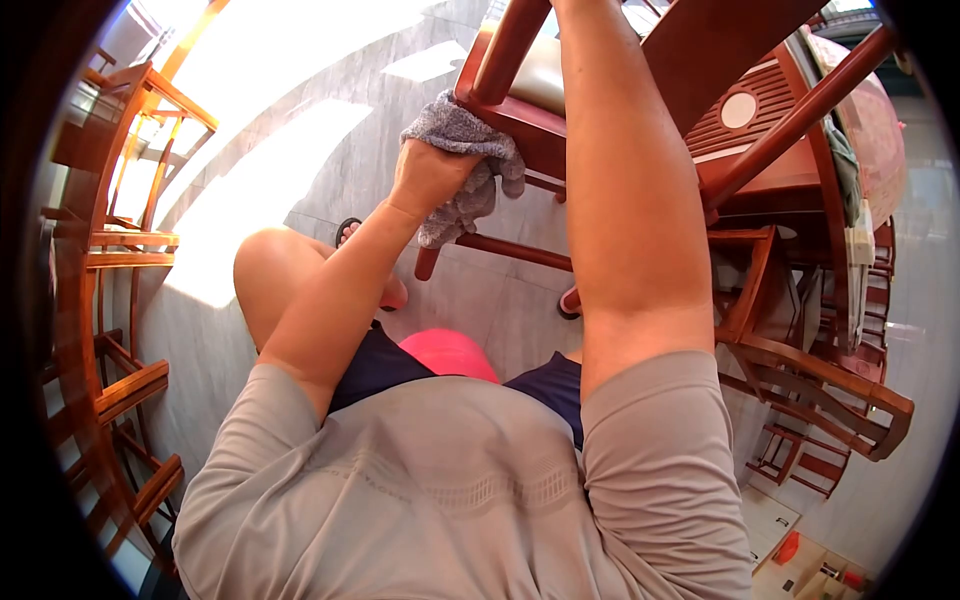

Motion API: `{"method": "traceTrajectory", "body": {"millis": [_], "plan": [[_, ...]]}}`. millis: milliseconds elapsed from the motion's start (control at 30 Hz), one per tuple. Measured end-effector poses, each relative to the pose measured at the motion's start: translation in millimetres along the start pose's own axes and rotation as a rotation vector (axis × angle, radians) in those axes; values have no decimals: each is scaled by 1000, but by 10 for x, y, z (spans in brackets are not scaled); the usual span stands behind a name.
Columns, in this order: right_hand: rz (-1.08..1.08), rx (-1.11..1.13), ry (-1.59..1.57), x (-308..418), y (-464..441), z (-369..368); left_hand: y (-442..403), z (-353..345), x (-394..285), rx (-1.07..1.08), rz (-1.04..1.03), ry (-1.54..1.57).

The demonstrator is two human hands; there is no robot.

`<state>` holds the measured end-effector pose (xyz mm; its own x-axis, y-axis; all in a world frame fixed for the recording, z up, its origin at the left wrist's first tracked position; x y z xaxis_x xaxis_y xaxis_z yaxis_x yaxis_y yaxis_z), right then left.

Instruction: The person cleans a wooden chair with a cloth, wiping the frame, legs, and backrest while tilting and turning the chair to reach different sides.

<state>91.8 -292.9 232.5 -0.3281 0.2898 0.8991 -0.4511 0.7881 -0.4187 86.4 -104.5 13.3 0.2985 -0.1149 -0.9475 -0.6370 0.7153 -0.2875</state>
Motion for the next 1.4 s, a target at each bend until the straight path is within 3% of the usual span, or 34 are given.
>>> {"method": "traceTrajectory", "body": {"millis": [167, 300, 400, 500, 600, 800, 900, 1100, 1300, 1400], "plan": [[20, -7, 1, 3, -16, 17, -133, 54, 91, 103, -47, -150], [-12, -36, -5, -12, -5, 22, -217, 147, 181, 218, 51, -177], [-7, -24, -22, 5, 6, -3, -164, 90, 228, 159, 66, 18], [2, 4, -13, -6, -15, -3, -114, 50, 117, 73, 18, -175], [14, -10, -10, 8, -10, 7, -189, 45, 202, 204, 103, -191], [14, -3, -11, 15, -5, 8, -245, 151, 208, 250, 87, -113], [4, -2, -20, 24, 12, -8, -163, 73, 134, 127, -1, -14], [1, -6, -21, 11, 17, 5, -215, 125, 247, 250, 179, -162], [3, -5, -12, 4, 13, -6, -108, 97, 150, 105, 95, -32], [-1, -1, -10, 3, 8, 2, -114, 111, 193, 142, 189, -164]]}}
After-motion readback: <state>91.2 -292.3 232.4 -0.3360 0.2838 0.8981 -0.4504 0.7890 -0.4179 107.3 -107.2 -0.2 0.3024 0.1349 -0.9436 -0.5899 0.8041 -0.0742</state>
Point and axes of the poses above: each hand's wrist, its own y-axis away from the middle knuckle, its own z-axis out of the back of the hand, x = y × z, the point moved 9 cm from there along -y, towards the middle knuckle, and after that the axes turned 2 degrees about -y, right-handed, at the moved point
